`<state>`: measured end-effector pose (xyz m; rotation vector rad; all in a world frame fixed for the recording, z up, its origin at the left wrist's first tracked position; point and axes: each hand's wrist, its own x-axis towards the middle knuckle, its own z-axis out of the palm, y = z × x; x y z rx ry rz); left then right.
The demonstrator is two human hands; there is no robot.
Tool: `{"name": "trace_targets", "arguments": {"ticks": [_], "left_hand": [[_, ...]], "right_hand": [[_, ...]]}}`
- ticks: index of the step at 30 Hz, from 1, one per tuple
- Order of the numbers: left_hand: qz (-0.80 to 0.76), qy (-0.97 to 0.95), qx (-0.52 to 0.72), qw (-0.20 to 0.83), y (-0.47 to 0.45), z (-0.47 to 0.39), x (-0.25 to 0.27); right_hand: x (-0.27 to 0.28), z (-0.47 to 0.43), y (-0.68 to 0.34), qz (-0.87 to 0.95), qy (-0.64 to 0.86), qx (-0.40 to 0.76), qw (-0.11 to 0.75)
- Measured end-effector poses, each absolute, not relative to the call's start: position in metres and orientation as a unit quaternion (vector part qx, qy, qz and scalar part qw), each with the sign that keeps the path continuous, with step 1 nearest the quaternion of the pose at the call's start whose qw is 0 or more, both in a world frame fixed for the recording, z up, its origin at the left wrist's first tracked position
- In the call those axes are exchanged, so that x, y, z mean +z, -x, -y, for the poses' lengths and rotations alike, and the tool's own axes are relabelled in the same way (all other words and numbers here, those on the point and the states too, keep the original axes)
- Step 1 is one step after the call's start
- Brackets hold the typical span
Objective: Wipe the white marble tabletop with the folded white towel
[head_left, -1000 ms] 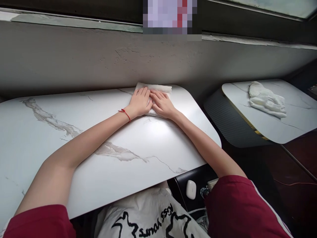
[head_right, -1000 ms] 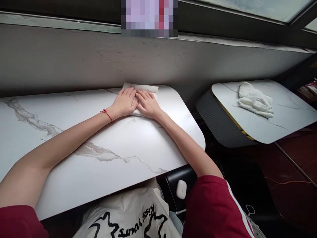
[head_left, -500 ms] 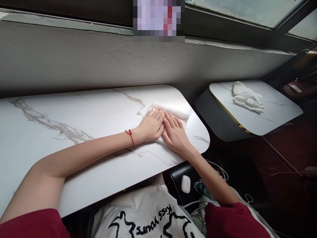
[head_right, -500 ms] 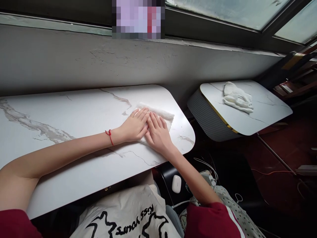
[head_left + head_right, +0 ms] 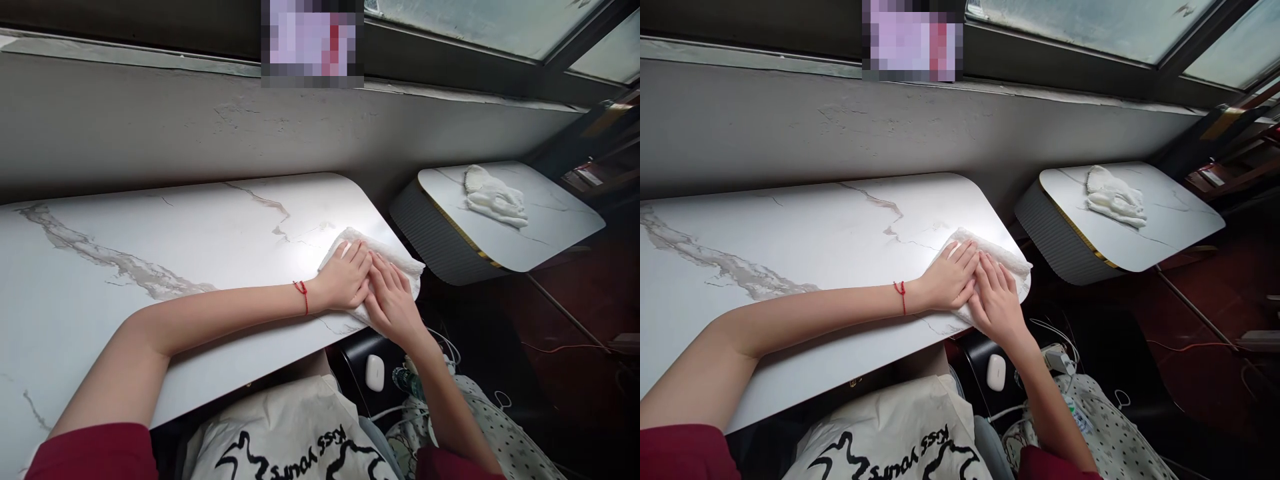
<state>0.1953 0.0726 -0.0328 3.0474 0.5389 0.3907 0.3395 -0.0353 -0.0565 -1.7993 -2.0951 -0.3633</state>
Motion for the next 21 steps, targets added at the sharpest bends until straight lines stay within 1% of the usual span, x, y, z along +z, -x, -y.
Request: {"name": "trace_targets", "arguments": {"ticks": [5, 8, 21], "left_hand": [[-0.185, -0.970, 0.159, 0.014, -0.220, -0.086, -0.039], [-0.203, -0.966, 0.158, 0.017, -0.231, -0.099, -0.039], [-0.312, -0.933, 0.173, 0.039, -0.239, -0.184, -0.037]], "right_hand": [[-0.055, 0.018, -0.370, 0.755, 0.624, -0.102, 0.173], [-0.053, 0.000, -0.386, 0.762, 0.621, -0.074, 0.165], [-0.046, -0.124, -0.405, 0.805, 0.574, -0.033, 0.146]]}}
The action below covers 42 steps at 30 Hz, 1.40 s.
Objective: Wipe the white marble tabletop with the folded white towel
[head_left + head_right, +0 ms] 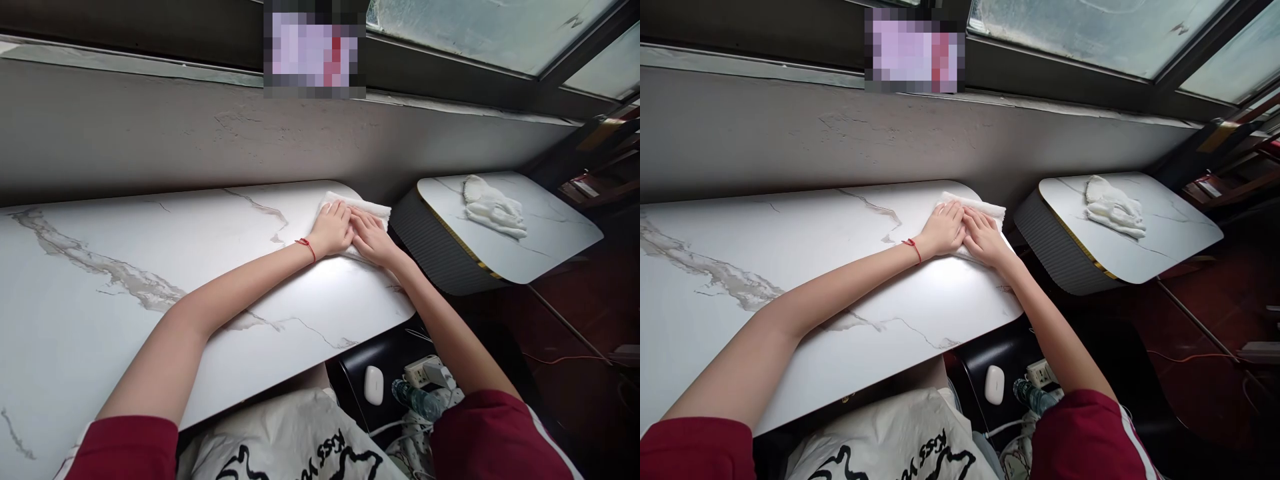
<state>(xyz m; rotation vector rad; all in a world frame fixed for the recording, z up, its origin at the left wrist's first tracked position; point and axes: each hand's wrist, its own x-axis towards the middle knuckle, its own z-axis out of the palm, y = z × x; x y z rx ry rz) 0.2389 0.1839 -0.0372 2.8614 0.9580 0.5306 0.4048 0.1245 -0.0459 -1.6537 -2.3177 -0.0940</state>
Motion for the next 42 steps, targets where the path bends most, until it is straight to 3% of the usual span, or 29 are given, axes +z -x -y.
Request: {"name": "trace_targets", "arguments": {"ticks": [9, 17, 31, 42], "left_hand": [[-0.413, -0.895, 0.162, 0.043, -0.227, -0.227, -0.030], [-0.462, -0.872, 0.159, 0.026, -0.216, -0.245, -0.025], [-0.454, -0.876, 0.161, 0.029, -0.214, -0.242, -0.026], [-0.403, -0.901, 0.160, 0.024, -0.190, -0.204, -0.030]], "right_hand": [[-0.037, -0.201, -0.396, 0.832, 0.539, 0.019, 0.134], [-0.034, -0.244, -0.384, 0.821, 0.520, 0.069, 0.223], [-0.041, -0.235, -0.374, 0.799, 0.565, 0.008, 0.204], [-0.042, -0.170, -0.352, 0.796, 0.594, -0.039, 0.106]]}}
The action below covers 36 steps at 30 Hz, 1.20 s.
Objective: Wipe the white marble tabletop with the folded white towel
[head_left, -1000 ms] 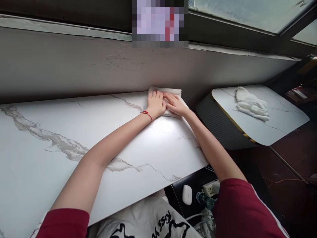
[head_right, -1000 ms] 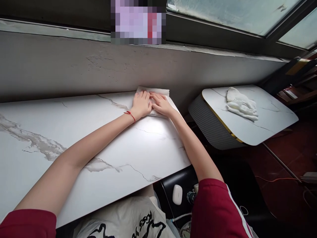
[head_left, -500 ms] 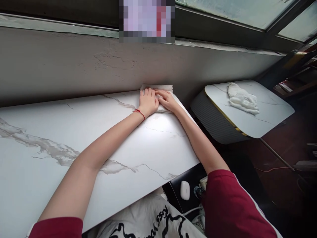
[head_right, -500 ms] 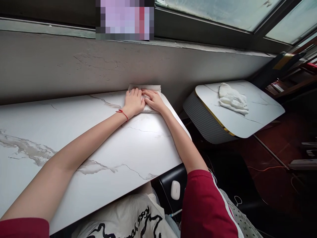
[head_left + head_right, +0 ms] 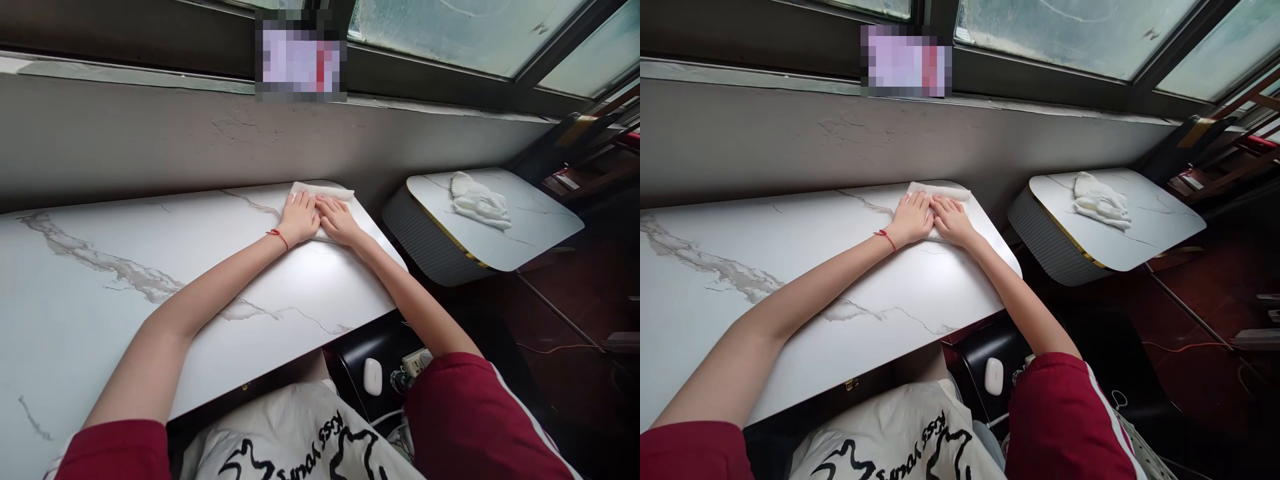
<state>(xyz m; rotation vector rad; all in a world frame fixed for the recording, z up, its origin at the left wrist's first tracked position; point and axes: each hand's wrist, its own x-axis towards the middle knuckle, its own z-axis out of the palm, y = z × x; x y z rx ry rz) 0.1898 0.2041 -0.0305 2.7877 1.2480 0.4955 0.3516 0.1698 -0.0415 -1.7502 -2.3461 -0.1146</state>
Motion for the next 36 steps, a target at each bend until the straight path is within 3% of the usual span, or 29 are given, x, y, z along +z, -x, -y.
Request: {"name": "trace_targets", "arguments": {"ticks": [16, 25, 36], "left_hand": [[-0.301, -0.950, 0.082, -0.032, -0.149, -0.074, -0.024], [-0.285, -0.953, 0.005, -0.105, -0.151, -0.041, -0.006], [-0.342, -0.937, 0.059, -0.032, -0.156, -0.059, -0.020]], "right_hand": [[-0.052, -0.008, -0.313, 0.790, 0.582, -0.089, 0.170], [-0.047, 0.025, -0.307, 0.816, 0.543, -0.088, 0.179], [-0.049, 0.004, -0.310, 0.819, 0.535, -0.096, 0.183]]}}
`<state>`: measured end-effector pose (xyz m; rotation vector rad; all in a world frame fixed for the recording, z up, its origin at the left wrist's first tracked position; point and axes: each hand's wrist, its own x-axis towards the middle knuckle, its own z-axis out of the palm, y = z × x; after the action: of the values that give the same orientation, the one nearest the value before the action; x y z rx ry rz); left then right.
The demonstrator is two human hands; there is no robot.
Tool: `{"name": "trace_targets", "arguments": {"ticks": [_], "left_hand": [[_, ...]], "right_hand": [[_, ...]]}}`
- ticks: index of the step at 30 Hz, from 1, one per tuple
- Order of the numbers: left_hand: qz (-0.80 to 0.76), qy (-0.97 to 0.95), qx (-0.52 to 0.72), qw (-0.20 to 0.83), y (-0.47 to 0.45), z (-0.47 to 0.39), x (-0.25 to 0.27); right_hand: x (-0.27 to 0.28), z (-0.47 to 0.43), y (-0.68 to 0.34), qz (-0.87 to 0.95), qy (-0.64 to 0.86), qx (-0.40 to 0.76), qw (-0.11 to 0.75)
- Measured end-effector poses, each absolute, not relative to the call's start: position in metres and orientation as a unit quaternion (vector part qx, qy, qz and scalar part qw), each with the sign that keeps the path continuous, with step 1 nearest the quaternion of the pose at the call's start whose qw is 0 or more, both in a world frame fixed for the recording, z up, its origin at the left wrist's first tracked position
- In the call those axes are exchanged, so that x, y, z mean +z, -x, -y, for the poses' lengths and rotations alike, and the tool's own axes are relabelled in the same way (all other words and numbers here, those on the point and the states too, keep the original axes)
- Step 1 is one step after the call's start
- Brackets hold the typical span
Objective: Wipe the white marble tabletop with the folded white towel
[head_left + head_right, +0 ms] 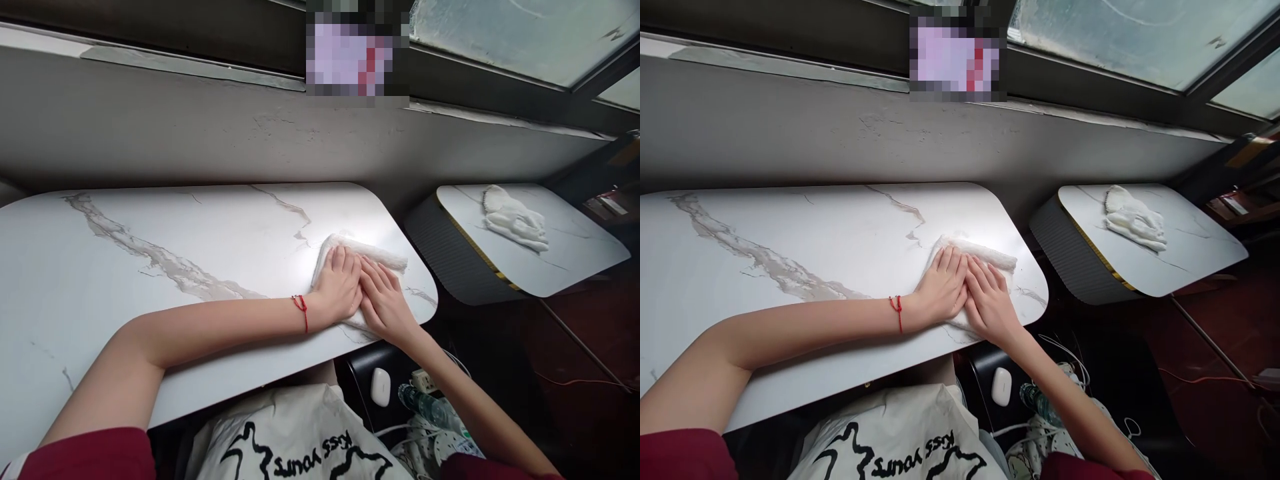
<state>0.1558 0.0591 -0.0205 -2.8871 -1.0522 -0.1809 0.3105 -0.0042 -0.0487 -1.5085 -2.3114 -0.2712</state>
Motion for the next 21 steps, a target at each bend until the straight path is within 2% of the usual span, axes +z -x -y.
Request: {"name": "trace_targets", "arguments": {"ticks": [11, 21], "left_hand": [[0.397, 0.908, -0.136, 0.005, -0.139, -0.162, -0.028], [0.468, 0.867, -0.170, 0.004, -0.097, -0.238, -0.028]], "right_hand": [[-0.048, -0.128, -0.316, 0.859, 0.489, -0.049, 0.144], [-0.040, -0.229, -0.267, 0.869, 0.472, -0.010, 0.148]]}}
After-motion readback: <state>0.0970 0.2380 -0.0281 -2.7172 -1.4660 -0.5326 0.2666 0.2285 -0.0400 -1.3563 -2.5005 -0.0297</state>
